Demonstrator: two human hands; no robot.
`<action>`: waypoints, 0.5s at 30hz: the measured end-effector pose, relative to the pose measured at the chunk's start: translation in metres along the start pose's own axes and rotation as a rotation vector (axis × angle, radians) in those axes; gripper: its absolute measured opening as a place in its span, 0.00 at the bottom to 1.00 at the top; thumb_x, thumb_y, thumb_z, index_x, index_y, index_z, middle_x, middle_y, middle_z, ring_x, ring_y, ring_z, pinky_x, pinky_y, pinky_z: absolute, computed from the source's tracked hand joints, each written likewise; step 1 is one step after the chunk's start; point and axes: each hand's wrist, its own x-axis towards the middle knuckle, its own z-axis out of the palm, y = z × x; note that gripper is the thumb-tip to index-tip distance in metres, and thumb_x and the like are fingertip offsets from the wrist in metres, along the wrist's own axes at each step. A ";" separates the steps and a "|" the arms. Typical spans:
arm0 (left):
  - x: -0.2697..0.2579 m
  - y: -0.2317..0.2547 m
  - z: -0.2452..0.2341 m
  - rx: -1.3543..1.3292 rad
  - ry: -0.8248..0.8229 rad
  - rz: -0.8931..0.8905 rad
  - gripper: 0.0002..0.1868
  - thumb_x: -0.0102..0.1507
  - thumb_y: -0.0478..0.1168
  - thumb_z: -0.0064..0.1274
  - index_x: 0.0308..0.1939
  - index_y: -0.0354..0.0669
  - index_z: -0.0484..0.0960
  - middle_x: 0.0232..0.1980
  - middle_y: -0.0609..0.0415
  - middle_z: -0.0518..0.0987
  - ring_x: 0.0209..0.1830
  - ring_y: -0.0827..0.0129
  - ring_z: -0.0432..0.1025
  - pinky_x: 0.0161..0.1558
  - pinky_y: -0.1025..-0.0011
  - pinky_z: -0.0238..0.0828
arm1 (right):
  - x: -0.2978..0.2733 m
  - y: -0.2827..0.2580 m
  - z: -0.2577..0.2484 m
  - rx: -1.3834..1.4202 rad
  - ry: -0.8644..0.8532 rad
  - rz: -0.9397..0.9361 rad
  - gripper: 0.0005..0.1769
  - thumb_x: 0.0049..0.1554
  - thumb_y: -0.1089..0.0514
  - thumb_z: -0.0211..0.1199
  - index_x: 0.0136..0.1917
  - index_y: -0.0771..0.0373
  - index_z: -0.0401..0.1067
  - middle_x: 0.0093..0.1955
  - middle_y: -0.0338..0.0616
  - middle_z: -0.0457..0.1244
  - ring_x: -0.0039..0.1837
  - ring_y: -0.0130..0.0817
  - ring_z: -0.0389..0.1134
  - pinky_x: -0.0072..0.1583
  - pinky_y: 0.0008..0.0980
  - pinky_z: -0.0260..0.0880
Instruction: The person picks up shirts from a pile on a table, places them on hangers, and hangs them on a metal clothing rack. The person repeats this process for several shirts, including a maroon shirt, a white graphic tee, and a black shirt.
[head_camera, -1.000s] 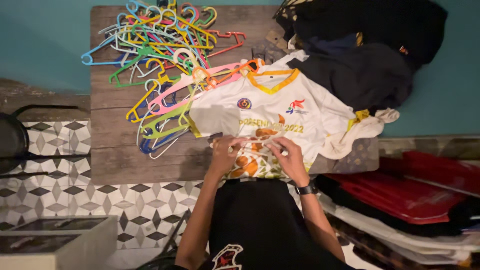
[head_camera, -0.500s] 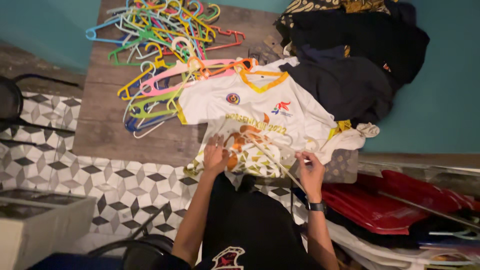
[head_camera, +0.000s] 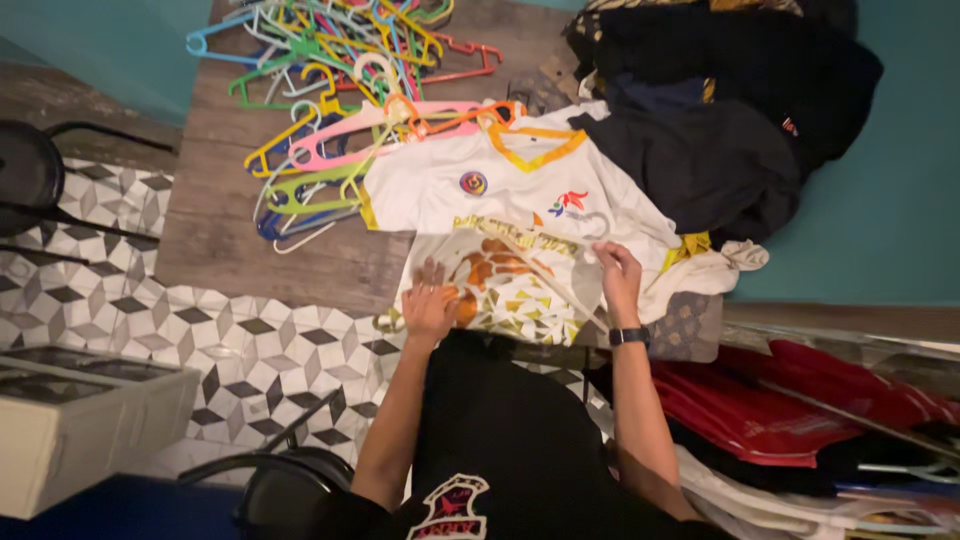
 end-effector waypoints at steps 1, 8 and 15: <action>0.006 -0.001 -0.005 0.030 -0.095 -0.075 0.39 0.66 0.60 0.49 0.77 0.49 0.62 0.80 0.46 0.63 0.76 0.51 0.59 0.62 0.48 0.57 | 0.010 -0.001 0.007 -0.004 0.001 -0.046 0.11 0.58 0.56 0.68 0.48 0.68 0.79 0.53 0.44 0.69 0.56 0.31 0.67 0.59 0.28 0.64; 0.058 -0.024 -0.017 0.062 -0.297 -0.446 0.50 0.61 0.54 0.54 0.80 0.34 0.52 0.75 0.43 0.63 0.71 0.50 0.61 0.66 0.41 0.51 | 0.044 -0.002 0.029 -0.099 0.009 0.055 0.15 0.54 0.52 0.71 0.46 0.67 0.80 0.64 0.46 0.65 0.67 0.37 0.62 0.67 0.33 0.59; 0.144 -0.054 0.010 0.105 -0.162 -0.030 0.47 0.60 0.50 0.57 0.81 0.53 0.53 0.83 0.45 0.50 0.82 0.44 0.45 0.75 0.48 0.46 | 0.043 0.001 0.040 -0.035 0.062 0.110 0.17 0.53 0.54 0.74 0.47 0.70 0.78 0.63 0.42 0.59 0.65 0.33 0.62 0.64 0.30 0.62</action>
